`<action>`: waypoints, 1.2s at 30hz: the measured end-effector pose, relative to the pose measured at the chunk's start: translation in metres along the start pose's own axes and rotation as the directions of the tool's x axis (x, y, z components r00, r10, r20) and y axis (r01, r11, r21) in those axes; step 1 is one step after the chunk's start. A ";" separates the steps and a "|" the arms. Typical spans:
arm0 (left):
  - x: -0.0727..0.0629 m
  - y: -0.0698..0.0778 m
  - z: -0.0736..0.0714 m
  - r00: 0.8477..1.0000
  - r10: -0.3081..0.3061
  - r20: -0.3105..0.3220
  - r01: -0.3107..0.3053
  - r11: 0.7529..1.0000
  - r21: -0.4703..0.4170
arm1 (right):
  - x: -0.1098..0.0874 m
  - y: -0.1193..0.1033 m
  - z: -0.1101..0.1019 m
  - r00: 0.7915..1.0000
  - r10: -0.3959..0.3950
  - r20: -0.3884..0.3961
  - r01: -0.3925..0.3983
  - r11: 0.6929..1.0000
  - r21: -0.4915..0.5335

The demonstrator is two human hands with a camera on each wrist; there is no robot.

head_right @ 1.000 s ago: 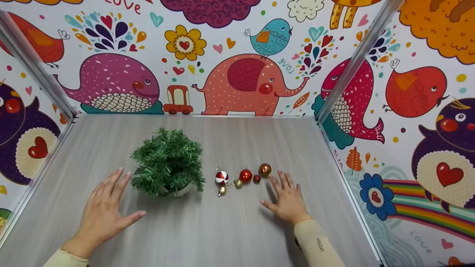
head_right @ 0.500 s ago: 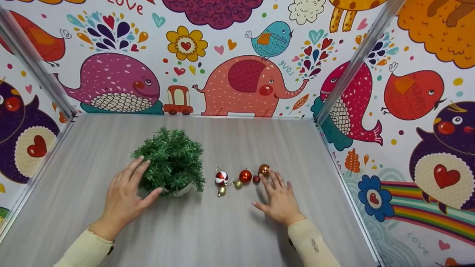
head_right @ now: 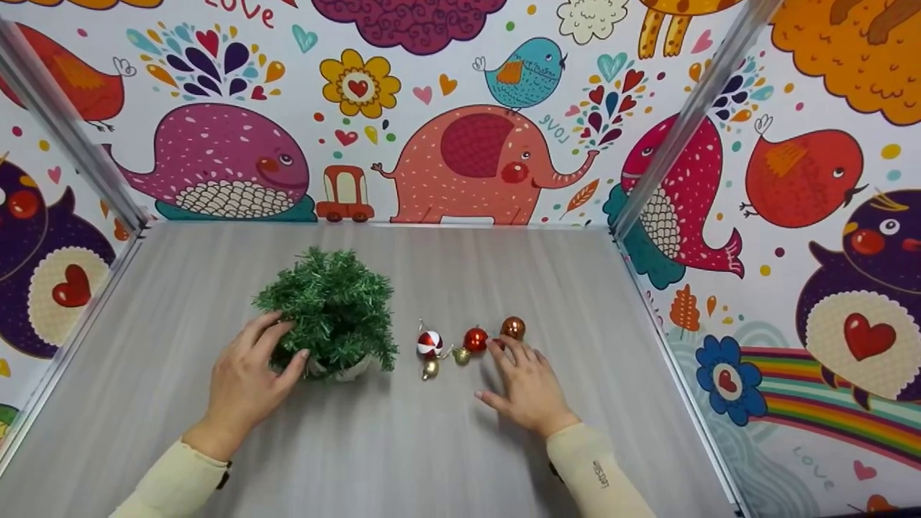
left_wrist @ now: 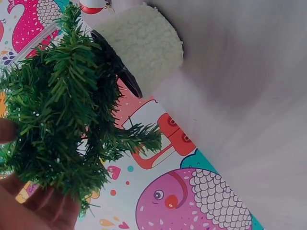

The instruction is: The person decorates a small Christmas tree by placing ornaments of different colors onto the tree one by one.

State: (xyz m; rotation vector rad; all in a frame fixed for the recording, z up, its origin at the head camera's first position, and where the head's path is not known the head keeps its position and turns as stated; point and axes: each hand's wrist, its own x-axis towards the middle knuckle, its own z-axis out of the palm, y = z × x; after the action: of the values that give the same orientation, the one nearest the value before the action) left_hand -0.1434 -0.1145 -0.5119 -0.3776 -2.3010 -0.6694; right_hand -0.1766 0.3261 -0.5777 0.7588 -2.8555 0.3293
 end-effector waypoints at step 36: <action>-0.001 -0.002 0.000 0.999 -0.011 0.048 0.009 0.999 0.035 | 0.050 -0.058 0.049 0.993 -0.119 -0.016 0.120 0.987 0.110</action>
State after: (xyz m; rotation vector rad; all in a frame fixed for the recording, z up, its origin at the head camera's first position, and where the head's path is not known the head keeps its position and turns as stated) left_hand -0.1440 -0.1157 -0.5132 -0.3699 -2.3588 -0.6301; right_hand -0.1951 0.2412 -0.6037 0.9415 -2.7863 0.4764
